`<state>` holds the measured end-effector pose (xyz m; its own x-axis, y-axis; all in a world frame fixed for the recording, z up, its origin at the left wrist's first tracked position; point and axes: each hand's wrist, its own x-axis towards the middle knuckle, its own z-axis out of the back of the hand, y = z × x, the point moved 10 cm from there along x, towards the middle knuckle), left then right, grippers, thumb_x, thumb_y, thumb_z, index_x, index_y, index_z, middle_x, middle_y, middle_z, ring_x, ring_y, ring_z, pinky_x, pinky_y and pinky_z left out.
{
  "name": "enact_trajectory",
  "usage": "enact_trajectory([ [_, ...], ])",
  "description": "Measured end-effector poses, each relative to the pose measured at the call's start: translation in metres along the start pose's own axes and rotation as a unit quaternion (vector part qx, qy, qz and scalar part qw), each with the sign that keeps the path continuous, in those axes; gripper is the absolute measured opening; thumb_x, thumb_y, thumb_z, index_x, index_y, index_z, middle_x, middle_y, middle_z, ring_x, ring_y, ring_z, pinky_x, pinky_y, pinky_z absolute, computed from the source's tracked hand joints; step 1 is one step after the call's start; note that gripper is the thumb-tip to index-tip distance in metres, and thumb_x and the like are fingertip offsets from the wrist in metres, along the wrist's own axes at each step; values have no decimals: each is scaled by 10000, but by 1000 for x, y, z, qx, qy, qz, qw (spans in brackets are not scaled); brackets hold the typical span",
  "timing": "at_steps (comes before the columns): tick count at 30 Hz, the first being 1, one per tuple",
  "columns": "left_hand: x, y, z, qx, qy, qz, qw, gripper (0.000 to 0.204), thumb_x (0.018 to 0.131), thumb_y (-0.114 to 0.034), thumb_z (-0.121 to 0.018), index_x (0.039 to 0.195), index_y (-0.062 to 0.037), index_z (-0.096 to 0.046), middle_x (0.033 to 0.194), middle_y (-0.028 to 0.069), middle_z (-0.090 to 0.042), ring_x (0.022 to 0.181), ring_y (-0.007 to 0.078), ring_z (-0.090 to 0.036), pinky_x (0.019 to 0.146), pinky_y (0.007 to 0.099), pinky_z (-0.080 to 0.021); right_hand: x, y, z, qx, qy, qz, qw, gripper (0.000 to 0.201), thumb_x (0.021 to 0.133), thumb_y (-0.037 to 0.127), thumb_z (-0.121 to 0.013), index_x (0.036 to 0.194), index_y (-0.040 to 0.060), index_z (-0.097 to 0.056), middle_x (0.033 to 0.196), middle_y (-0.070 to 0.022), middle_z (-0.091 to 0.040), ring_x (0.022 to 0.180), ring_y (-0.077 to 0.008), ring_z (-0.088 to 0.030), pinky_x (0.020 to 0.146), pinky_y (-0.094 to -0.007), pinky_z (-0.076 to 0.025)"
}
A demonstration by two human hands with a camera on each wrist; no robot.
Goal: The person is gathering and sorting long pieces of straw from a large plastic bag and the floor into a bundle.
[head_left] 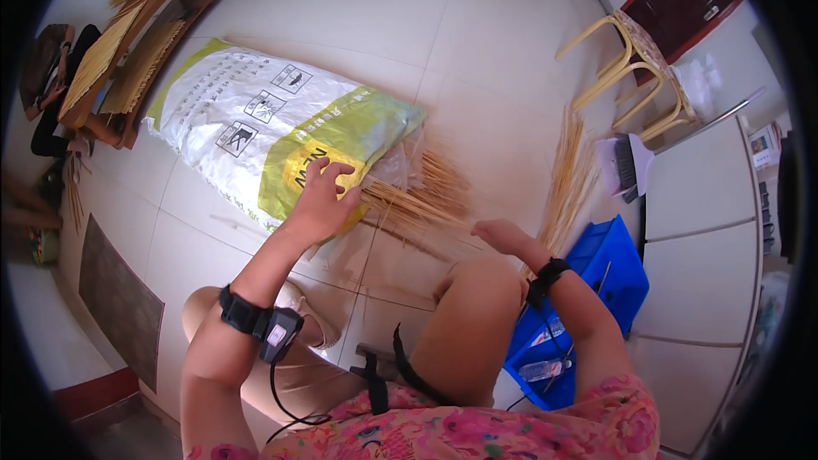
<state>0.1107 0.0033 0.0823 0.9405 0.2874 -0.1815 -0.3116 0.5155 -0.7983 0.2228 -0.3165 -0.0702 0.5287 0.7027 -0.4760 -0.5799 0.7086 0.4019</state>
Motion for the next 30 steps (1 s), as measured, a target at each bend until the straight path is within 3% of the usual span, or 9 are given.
enact_trajectory([
  [3,2,-2,0,-16,-11,1,1000,372,849,-199,-580,1179,-54,-487,1318,210,-288,893,243,-603,829,320,-481,-22,17,39,28,42,-17,999,264,897,287,-486,921,77,-644,729,-100,-652,677,-250,-621,647,-360,-494],
  [5,3,-4,-5,-19,1,17,1000,401,840,-232,-579,1188,-60,-476,1337,229,-266,971,303,-576,870,353,-465,-35,26,66,37,64,-37,997,209,876,218,-534,925,61,-664,674,-56,-663,562,-167,-613,579,-290,-496],
  [9,15,3,-25,7,-9,-8,1000,434,822,-254,-588,1195,-67,-470,1343,249,-256,1087,383,-504,939,381,-420,-59,41,124,-1,42,-18,999,195,869,197,-545,916,47,-661,659,-51,-655,579,-162,-608,563,-297,-485],
  [13,22,-6,-41,38,-24,-30,999,424,829,-231,-592,1188,-32,-482,1295,200,-314,899,271,-590,856,339,-468,-81,77,158,-37,14,23,999,192,864,185,-549,911,31,-654,646,-60,-647,590,-164,-604,552,-305,-475],
  [17,31,13,-57,72,0,-48,996,440,814,-250,-604,1182,-37,-496,1206,204,-429,932,290,-576,881,347,-451,-91,95,140,31,26,-37,999,182,857,176,-552,887,23,-646,639,-68,-644,593,-179,-607,575,-315,-476],
  [21,30,70,-92,173,87,-27,981,478,797,-277,-614,1194,-35,-502,1109,221,-525,986,330,-554,897,362,-434,-80,87,118,-113,15,-34,993,167,824,163,-557,892,44,-652,758,-101,-661,722,-252,-632,649,-366,-496],
  [24,-14,50,-85,49,187,20,981,514,783,-289,-623,1199,-16,-497,1118,232,-527,1042,346,-524,917,372,-417,-56,37,96,-263,4,-48,964,173,794,156,-565,904,59,-657,891,-120,-659,841,-305,-621,707,-409,-500],
  [27,-23,27,-57,116,142,-85,979,485,787,-263,-614,1172,8,-502,1137,256,-507,1113,358,-480,939,386,-407,-15,-22,75,-268,60,-73,959,196,760,176,-596,905,61,-658,975,-126,-645,904,-326,-603,737,-430,-499],
  [30,-6,86,-48,178,123,-23,976,484,779,-247,-624,1188,-21,-499,1193,259,-463,1132,376,-457,948,395,-400,17,-40,58,-230,91,-88,965,234,738,214,-630,908,56,-659,983,-138,-640,910,-325,-605,747,-431,-500],
])
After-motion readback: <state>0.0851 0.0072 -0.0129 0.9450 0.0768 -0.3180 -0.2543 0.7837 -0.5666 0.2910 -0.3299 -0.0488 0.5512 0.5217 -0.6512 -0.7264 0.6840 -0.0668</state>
